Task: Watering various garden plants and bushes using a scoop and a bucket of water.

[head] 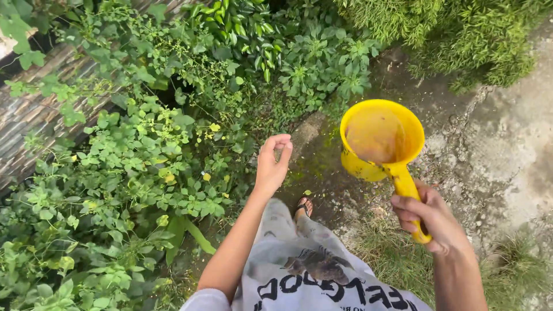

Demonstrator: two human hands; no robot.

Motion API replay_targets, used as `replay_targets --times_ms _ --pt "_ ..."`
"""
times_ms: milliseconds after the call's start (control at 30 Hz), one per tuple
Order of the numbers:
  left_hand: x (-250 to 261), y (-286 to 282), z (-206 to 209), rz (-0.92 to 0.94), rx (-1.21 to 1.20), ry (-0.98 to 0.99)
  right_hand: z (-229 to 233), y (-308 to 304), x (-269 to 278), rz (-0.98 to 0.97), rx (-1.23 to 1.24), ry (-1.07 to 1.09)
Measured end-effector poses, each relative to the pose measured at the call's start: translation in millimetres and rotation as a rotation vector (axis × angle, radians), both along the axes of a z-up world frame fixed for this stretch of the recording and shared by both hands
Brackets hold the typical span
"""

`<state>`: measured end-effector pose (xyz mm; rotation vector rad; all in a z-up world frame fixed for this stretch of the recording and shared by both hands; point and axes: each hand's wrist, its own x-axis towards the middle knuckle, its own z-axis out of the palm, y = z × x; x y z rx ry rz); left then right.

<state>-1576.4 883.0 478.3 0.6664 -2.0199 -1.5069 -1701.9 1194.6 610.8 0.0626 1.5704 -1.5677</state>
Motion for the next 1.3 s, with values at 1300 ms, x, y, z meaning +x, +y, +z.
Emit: replay_targets --times_ms 1300 --pt "-237.1 -223.1 -41.7 0.590 0.228 -0.093 -49.0 -396.7 -444.0 0.431 0.141 -0.148"
